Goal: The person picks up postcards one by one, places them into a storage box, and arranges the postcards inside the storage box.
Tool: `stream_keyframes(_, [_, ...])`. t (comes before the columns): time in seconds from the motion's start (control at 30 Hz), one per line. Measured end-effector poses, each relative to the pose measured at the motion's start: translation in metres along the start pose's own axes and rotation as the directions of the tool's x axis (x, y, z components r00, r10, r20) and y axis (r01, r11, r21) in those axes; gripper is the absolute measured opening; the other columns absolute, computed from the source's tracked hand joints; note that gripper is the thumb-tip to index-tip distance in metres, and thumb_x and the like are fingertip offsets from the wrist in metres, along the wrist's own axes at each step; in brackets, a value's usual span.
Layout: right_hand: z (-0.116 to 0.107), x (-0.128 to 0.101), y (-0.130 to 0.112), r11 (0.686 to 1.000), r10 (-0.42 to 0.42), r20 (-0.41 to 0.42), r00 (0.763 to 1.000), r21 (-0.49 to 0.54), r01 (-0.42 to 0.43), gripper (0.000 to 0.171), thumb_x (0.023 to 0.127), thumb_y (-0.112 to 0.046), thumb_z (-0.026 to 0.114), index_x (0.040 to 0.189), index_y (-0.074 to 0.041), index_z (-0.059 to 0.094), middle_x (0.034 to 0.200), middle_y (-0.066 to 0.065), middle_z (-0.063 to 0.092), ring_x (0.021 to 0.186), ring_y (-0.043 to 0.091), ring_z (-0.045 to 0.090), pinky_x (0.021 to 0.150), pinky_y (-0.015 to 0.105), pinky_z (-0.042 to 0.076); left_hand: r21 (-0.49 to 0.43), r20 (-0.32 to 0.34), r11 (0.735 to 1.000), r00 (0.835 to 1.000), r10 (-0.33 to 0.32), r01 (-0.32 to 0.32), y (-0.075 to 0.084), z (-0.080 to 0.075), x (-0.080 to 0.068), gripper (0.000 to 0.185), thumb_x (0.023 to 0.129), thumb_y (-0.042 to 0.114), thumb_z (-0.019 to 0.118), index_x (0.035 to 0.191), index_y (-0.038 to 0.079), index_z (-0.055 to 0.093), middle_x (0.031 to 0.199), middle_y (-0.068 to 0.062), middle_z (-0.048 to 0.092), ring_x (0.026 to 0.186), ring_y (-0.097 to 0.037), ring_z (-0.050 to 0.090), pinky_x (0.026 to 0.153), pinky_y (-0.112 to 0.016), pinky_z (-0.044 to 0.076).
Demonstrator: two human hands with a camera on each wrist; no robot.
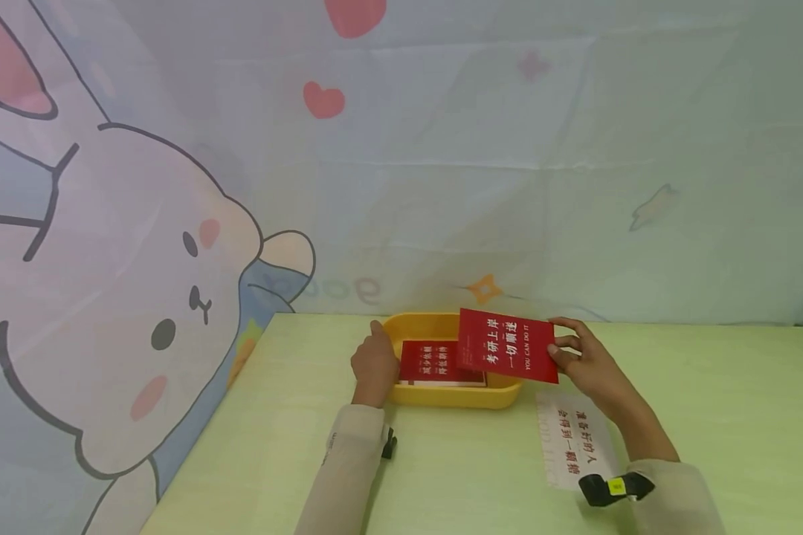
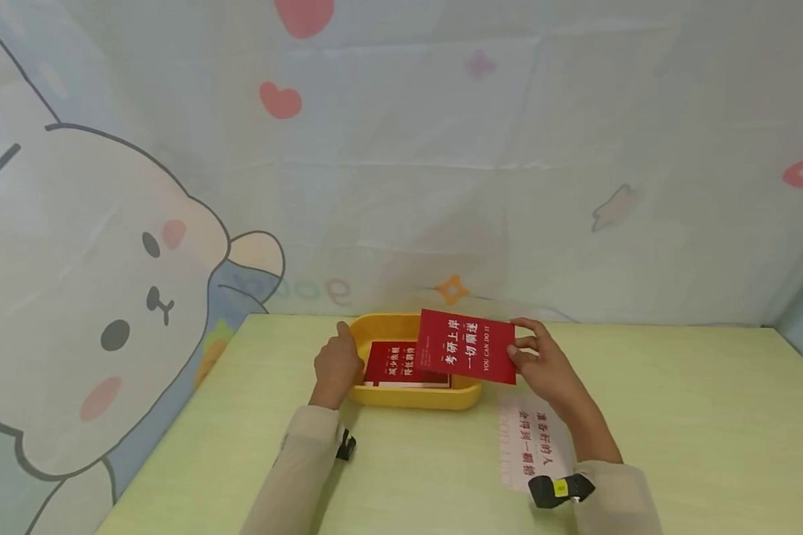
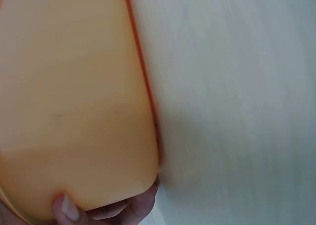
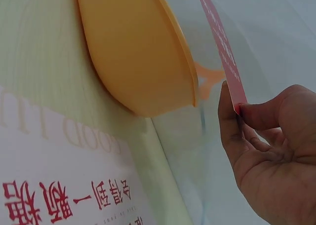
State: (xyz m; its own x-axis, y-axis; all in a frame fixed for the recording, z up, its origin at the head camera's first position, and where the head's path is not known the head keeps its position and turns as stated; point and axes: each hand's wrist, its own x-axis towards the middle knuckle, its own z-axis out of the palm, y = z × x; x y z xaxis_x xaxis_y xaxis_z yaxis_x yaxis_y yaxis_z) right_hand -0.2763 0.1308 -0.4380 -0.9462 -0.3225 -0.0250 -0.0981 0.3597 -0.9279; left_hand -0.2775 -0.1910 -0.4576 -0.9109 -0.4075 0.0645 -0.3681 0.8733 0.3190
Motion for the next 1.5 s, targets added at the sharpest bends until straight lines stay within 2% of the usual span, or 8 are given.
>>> stream_keyframes(0.2, [0.004, 0.001, -0.007, 1.000, -0.019, 0.014, 1.000, 0.007, 0.019, 0.059, 0.105, -0.020, 0.047, 0.156, -0.013, 0.017, 0.143, 0.025, 0.042, 0.122, 0.038, 0.056, 0.097, 0.041, 0.055, -0.014, 0.001, 1.000, 1.000, -0.002, 0.002, -0.001, 0.001, -0.002, 0.039, 0.089, 0.011, 0.069, 0.119, 0.003, 0.045, 0.092, -0.018, 0.069, 0.076, -0.032, 0.069, 0.069, -0.044, 0.059])
stream_keyframes(0.43, [0.011, 0.006, -0.016, 0.999, -0.044, 0.009, 0.999, -0.005, 0.044, 0.057, 0.105, -0.016, 0.046, 0.155, -0.009, 0.020, 0.139, 0.026, 0.044, 0.114, 0.034, 0.060, 0.088, 0.029, 0.057, -0.014, -0.018, 1.000, 1.000, -0.004, 0.004, -0.003, -0.004, -0.002, 0.039, 0.088, 0.011, 0.070, 0.118, 0.002, 0.046, 0.090, -0.018, 0.069, 0.075, -0.032, 0.069, 0.068, -0.043, 0.059])
stream_keyframes(0.7, [0.026, 0.012, -0.022, 0.999, -0.030, -0.012, 0.999, -0.040, 0.029, 0.057, 0.104, -0.018, 0.048, 0.154, -0.010, 0.022, 0.141, 0.026, 0.045, 0.119, 0.040, 0.060, 0.097, 0.047, 0.054, -0.003, 0.000, 1.000, 1.000, -0.008, 0.008, -0.004, -0.004, -0.003, 0.039, 0.090, 0.012, 0.068, 0.120, 0.002, 0.045, 0.090, -0.018, 0.069, 0.074, -0.031, 0.068, 0.068, -0.043, 0.059])
stream_keyframes(0.77, [0.030, 0.014, -0.024, 0.998, -0.041, -0.021, 0.999, -0.043, 0.040, 0.056, 0.104, -0.017, 0.048, 0.154, -0.009, 0.024, 0.139, 0.026, 0.046, 0.116, 0.038, 0.063, 0.095, 0.046, 0.055, -0.001, 0.008, 1.000, 1.000, -0.015, 0.015, -0.003, -0.004, -0.004, 0.040, 0.089, 0.012, 0.068, 0.120, 0.003, 0.044, 0.091, -0.017, 0.069, 0.074, -0.031, 0.068, 0.068, -0.043, 0.059])
stream_keyframes(0.83, [0.033, 0.017, -0.026, 0.997, -0.049, -0.026, 0.998, -0.058, 0.047, 0.055, 0.104, -0.017, 0.049, 0.153, -0.009, 0.025, 0.138, 0.025, 0.048, 0.113, 0.034, 0.065, 0.090, 0.039, 0.056, 0.002, 0.009, 1.000, 1.000, -0.018, 0.018, -0.004, -0.004, -0.003, 0.040, 0.090, 0.011, 0.068, 0.121, 0.003, 0.044, 0.090, -0.017, 0.068, 0.073, -0.030, 0.067, 0.068, -0.043, 0.059])
stream_keyframes(1.0, [0.041, 0.023, -0.033, 0.994, -0.057, -0.020, 0.998, -0.096, 0.055, 0.054, 0.103, -0.016, 0.049, 0.152, -0.008, 0.027, 0.136, 0.024, 0.049, 0.106, 0.030, 0.067, 0.079, 0.030, 0.053, 0.008, 0.002, 1.000, 1.000, -0.010, 0.009, -0.005, -0.005, -0.003, 0.038, 0.090, 0.011, 0.067, 0.120, 0.002, 0.044, 0.089, -0.017, 0.068, 0.071, -0.031, 0.067, 0.066, -0.042, 0.059])
stream_keyframes(1.33, [0.060, 0.033, -0.043, 0.973, -0.111, -0.037, 0.993, -0.206, 0.101, 0.053, 0.100, -0.007, 0.050, 0.149, 0.001, 0.029, 0.127, 0.029, 0.053, 0.089, 0.029, 0.067, 0.067, 0.028, 0.054, -0.001, -0.007, 1.000, 1.000, 0.003, -0.003, -0.006, -0.005, -0.003, 0.037, 0.090, 0.010, 0.066, 0.120, 0.001, 0.045, 0.086, -0.017, 0.068, 0.068, -0.029, 0.066, 0.063, -0.041, 0.058])
stream_keyframes(1.5, [0.067, 0.038, -0.044, 0.972, -0.103, -0.037, 0.994, -0.218, 0.092, 0.053, 0.100, -0.006, 0.050, 0.148, 0.002, 0.030, 0.125, 0.029, 0.055, 0.094, 0.033, 0.069, 0.069, 0.030, 0.056, -0.004, -0.008, 1.000, 1.000, 0.008, -0.008, -0.006, -0.005, -0.003, 0.037, 0.090, 0.009, 0.065, 0.120, 0.001, 0.045, 0.086, -0.016, 0.068, 0.067, -0.029, 0.066, 0.061, -0.040, 0.057])
